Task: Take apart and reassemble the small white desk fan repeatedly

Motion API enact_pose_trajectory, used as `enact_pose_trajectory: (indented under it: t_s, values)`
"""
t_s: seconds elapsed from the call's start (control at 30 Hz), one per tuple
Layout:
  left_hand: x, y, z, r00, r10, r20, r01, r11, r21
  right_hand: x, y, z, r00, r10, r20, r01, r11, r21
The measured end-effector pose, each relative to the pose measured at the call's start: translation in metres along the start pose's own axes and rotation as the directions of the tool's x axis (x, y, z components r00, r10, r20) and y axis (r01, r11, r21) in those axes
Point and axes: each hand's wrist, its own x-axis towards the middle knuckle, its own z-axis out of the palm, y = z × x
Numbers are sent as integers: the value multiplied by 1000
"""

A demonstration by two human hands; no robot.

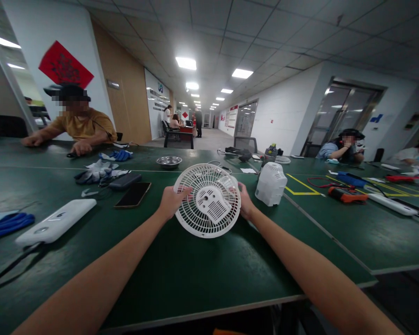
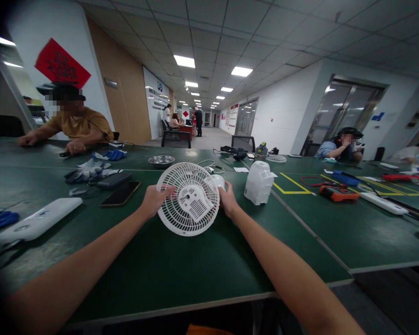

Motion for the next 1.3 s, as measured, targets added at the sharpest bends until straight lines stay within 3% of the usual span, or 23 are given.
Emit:
enact_pose_trajectory:
  t_s: [0.03,0.1,0.17,0.27,0.37,0.43,0.5,0.6,0.67,0.73,0.93,1.0,1.13,1.3]
  values:
    - [0,0,-1,1000,-14,-3,14,1000,6,5,0,-13,987,-111,-112,82,967,-242]
    - [1,-3,-2,998,-62,-14,62,998,4,12,1,-38,921,-348,-175,150,732,-665]
    - [3,-7,-5,994,-108,-31,108,994,0,16,4,-58,885,-438,-156,98,504,-858]
    - [8,-14,-11,989,-137,-53,139,990,37,21,9,-73,901,-411,-139,3,326,-945]
    - [14,-22,-18,989,-136,-52,139,988,72,24,8,-75,875,-477,-81,42,242,-969]
    - [16,-27,-22,989,-142,-45,145,987,76,25,0,-77,792,-610,-30,110,191,-975]
    - [18,-30,-24,988,-152,-37,155,984,86,25,-9,-84,656,-754,-33,128,154,-980]
    - [18,-30,-25,985,-167,-29,169,980,101,23,-19,-102,470,-864,-178,4,204,-979]
    - [17,-27,-25,983,-181,-28,183,977,105,21,-21,-114,411,-868,-280,-73,275,-959]
    - [15,-22,-24,980,-195,-34,198,973,117,20,-22,-123,388,-854,-348,-113,330,-937]
    - [10,-14,-24,983,-180,-23,181,975,128,17,-28,-138,390,-822,-415,-166,381,-910]
    - [10,-15,-24,982,-189,-23,190,975,117,18,-27,-146,395,-786,-476,-162,450,-878]
    - [13,-20,-24,984,-173,-43,177,979,105,25,-20,-160,454,-653,-607,-143,619,-773]
    - [17,-28,-25,988,-152,-26,154,981,118,31,-12,-164,489,-654,-577,-123,603,-788]
